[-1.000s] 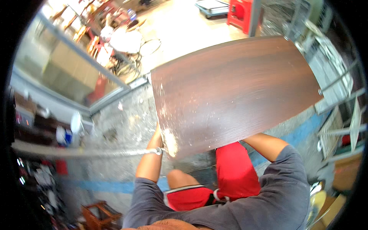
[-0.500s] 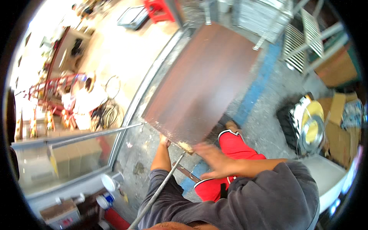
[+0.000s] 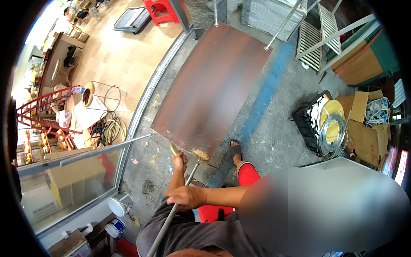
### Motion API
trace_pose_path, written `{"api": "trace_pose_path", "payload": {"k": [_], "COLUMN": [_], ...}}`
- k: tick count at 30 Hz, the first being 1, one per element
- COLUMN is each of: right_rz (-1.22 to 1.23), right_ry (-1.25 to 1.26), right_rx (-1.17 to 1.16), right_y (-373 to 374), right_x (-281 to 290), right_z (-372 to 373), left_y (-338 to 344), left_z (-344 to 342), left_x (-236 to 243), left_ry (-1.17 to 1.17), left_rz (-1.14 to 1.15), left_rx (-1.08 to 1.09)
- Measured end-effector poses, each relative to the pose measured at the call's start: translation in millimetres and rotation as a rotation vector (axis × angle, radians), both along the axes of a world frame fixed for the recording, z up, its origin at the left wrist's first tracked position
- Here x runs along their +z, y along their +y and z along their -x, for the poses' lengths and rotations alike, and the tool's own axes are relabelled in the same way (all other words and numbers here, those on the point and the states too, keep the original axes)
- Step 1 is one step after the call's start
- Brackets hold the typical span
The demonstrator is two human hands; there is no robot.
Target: The person uses a hand saw to cut off a damaged or excess portion of a wooden board from a piece of furniture, then uses a sanding block to smooth the freshly cut edge while the piece is held in place by a metal clamp.
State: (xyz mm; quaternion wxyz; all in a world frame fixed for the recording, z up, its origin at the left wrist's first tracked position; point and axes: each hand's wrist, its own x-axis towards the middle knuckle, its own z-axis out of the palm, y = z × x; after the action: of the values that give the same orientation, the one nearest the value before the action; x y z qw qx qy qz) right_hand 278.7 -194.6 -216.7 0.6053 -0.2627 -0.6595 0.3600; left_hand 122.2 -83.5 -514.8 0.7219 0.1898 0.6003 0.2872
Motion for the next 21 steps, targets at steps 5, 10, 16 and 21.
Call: {"api": "trace_pose_path", "payload": {"k": [5,10,16,21], "right_rz": [0.161,0.325,0.299,0.351], "right_ry": [-0.047,-0.202,-0.110,0.187], "right_rx": [-0.383,-0.988,-1.102,-1.058], "right_y": [-2,-1,-6,-16], "right_x": [6,21,-1,-11], "right_z": [20,53,63,69], "left_y": [25,30,24,0], "left_z": [-42,-21,-36,-48], "left_x": [11,7,12,-27], "left_ry": [-0.044,0.008,0.005,0.486], "left_rz": [-0.181,-0.173,-0.073,-0.395], "left_rx": [0.069,-0.097,0.072,-0.098]}}
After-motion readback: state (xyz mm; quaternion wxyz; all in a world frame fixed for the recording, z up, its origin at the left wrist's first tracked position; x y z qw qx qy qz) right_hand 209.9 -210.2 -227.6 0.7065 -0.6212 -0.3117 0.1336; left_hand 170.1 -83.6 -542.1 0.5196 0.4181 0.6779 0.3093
